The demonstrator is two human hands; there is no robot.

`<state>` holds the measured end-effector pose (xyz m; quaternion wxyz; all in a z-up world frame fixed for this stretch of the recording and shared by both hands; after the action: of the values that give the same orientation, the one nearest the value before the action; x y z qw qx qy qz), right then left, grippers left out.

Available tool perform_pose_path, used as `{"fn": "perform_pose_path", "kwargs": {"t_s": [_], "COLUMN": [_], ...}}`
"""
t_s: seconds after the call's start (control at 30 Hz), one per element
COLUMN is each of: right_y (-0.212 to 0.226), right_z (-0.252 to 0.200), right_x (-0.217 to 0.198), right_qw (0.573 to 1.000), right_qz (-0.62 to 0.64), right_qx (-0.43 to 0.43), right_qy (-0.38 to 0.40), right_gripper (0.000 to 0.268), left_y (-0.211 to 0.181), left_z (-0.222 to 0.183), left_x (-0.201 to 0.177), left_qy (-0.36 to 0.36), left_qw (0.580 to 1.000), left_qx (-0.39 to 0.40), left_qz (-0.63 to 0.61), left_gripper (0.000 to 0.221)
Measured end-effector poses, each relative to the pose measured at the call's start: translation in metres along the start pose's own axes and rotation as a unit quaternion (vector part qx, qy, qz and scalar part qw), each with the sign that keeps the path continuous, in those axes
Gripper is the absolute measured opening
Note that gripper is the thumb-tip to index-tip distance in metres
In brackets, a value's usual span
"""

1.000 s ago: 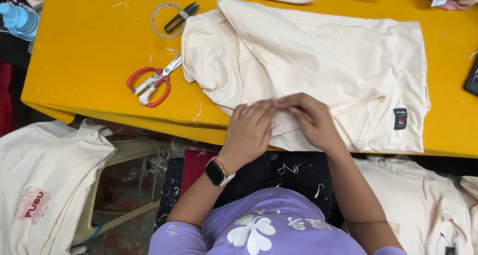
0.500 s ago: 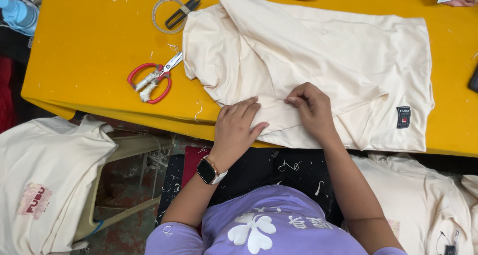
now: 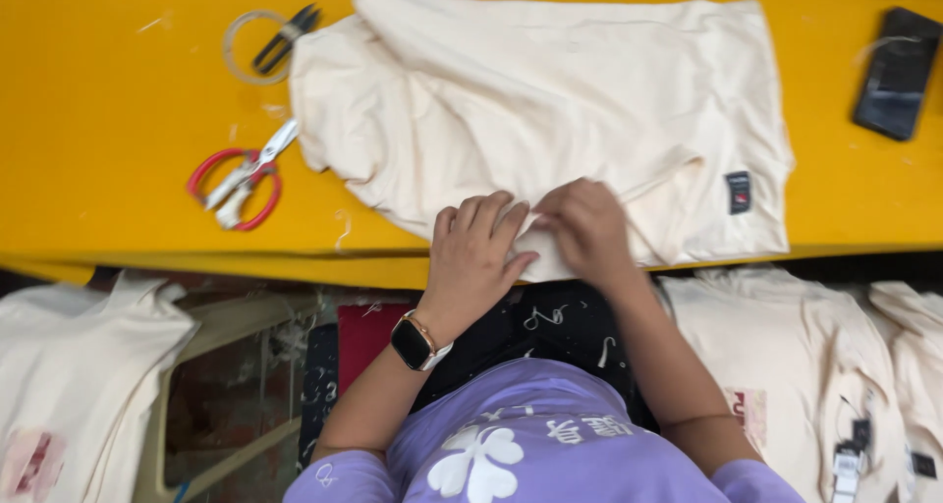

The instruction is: Trimming loose threads and excess fabric from t-shirts using scissors.

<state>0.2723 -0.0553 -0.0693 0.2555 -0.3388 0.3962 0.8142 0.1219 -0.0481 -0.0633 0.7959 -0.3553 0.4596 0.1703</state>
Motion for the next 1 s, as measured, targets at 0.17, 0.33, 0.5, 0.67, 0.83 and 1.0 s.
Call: {"fn": "perform_pose_path", "kwargs": {"t_s": [0.17,0.33,0.5,0.67,0.83,1.0], "right_y": [0.025,-0.053,-0.063,-0.063,-0.065,-0.056], "right_z": [-0.037,-0.143,-0.177,-0.185,-0.19,-0.194], "right_x": [-0.037,-0.108,-0.121,-0.111,-0.108,-0.1], "right_qw": [0.983,0.905,0.886,0.88,0.881,0.917], "right_qz": [-0.108,-0.23,-0.209,-0.22,-0.239,-0.179], "right_qx": [-0.074,0.211,0.207,0.212,0.209,0.168], "right_qy": [-0.13,-0.291,-0.359,-0.364,-0.352,-0.315], "right_gripper": [0.027,0.044,0.04,0.039,0.039,0.029], "left_y": [0.031,0.131,0.169,0.178,0.174,0.172], "left_z": [-0.024,-0.089,-0.122,-0.145,-0.148,-0.147], "left_x": [-0.044,-0.111,-0.083,-0.066,-0.068,-0.066], "left_qy": [-0.218,-0.539,-0.472,-0.444,-0.431,-0.431], "left_qw": [0.96,0.7,0.692,0.679,0.69,0.691], "left_qx": [0.006,-0.129,-0.221,-0.289,-0.307,-0.303], "left_qz": [-0.176,-0.45,-0.499,-0.508,-0.494,-0.495], "left_gripper": [0.032,0.018,0.022,0.024,0.021,0.023]}}
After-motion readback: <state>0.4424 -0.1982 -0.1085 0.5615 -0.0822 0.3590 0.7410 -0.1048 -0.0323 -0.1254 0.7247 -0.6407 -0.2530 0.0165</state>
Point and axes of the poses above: each hand's wrist, its own z-axis towards the middle knuckle, its own x-axis out of the palm, y = z × x, the point moved 7 cm from there along z, towards the middle knuckle, and after that the axes turned 8 degrees about y, right-handed, at the moved point
